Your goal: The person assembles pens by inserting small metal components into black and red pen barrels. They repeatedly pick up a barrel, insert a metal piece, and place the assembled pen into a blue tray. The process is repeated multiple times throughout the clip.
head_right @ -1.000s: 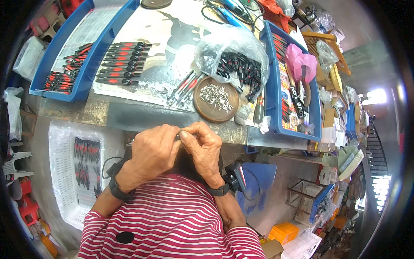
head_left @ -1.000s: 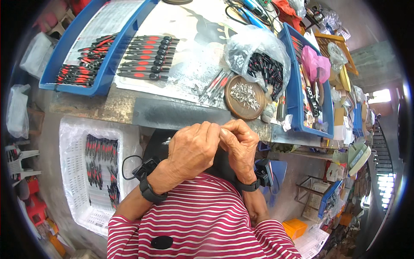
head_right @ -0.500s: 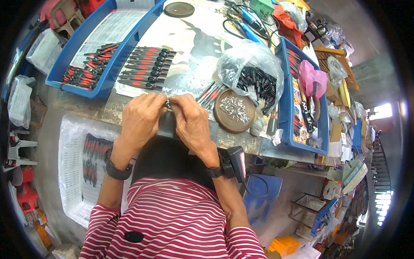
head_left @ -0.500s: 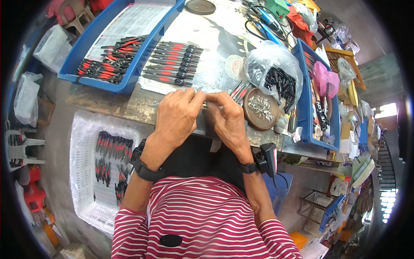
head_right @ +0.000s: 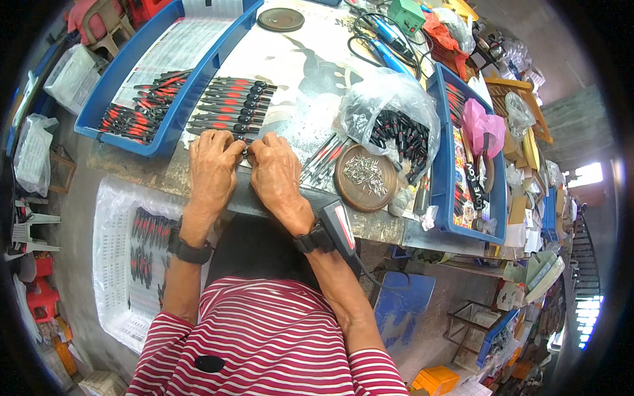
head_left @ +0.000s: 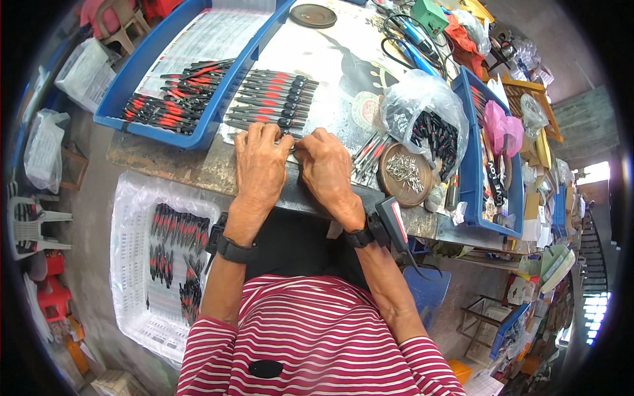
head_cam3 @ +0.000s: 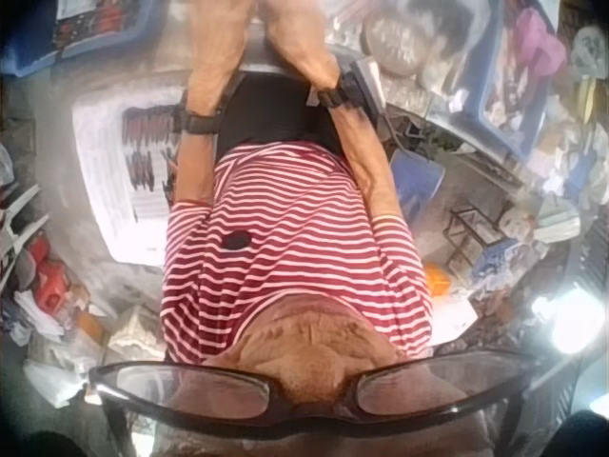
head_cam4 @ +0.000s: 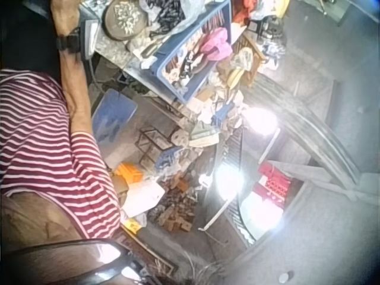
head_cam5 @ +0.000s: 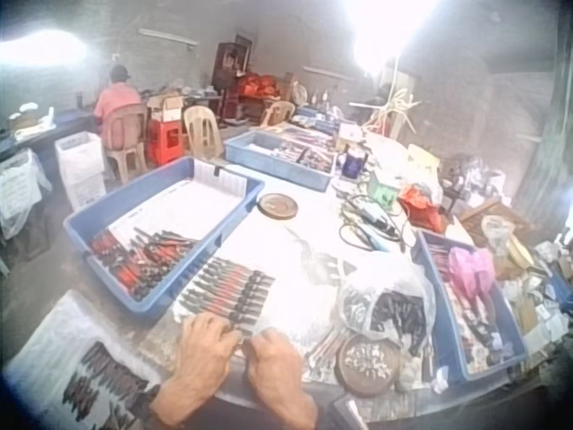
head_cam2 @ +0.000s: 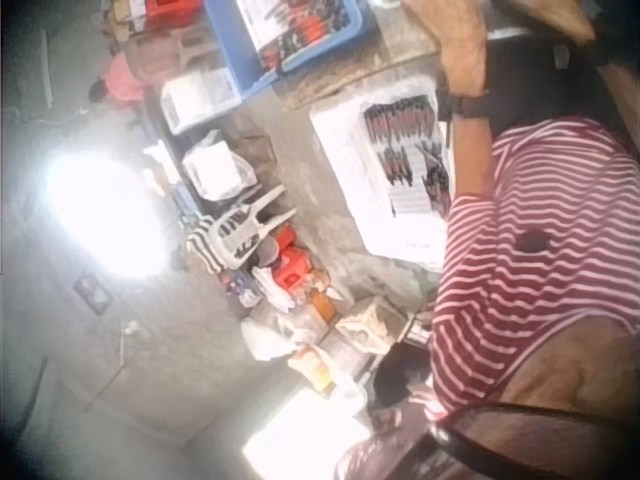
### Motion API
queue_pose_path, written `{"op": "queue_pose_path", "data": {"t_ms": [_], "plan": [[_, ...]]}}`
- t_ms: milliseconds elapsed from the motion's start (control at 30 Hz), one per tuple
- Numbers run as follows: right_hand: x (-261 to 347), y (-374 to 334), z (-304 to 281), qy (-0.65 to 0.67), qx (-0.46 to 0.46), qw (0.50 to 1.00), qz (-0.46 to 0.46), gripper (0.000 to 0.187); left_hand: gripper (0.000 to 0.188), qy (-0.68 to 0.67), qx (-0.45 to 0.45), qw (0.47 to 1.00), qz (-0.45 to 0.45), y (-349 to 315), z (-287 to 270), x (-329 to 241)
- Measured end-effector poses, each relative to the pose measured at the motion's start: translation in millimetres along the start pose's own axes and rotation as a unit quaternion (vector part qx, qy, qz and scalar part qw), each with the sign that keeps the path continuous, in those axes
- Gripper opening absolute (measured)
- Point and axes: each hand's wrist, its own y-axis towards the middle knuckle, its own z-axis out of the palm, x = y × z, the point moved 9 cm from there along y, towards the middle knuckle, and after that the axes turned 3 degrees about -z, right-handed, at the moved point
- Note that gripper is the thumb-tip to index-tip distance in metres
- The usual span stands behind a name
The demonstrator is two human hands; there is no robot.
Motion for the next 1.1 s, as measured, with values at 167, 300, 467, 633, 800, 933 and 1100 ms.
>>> {"op": "queue_pose_path", "data": {"t_ms": [167,300,467,633,800,933,1100], "plan": [[-2,-3,-2,0.012,-0.01,1.0,0.017,0.014,0.02,-0.023,0.02,0.998,-0.056,-4,6,9],[0,-4,0,-0.006,0.002,1.0,0.017,0.016,0.026,-0.035,0.008,0.994,-0.104,-6,2,17],[4,-6,-1,-0.017,0.009,1.0,0.014,0.017,0.023,-0.028,0.0,0.991,-0.132,-7,0,22],[10,-11,-7,0.008,0.008,1.0,-0.021,0.024,0.023,-0.02,-0.019,0.987,-0.16,-8,-3,29],[15,-11,-4,0.039,0.026,0.998,-0.051,0.024,0.021,-0.025,-0.047,0.988,-0.144,-2,-3,30],[14,-10,-1,0.052,0.026,0.997,-0.056,0.023,0.022,-0.048,-0.055,0.988,-0.139,2,0,34],[13,-10,0,0.058,0.021,0.997,-0.054,0.021,0.022,-0.049,-0.055,0.988,-0.134,7,4,36]]}}
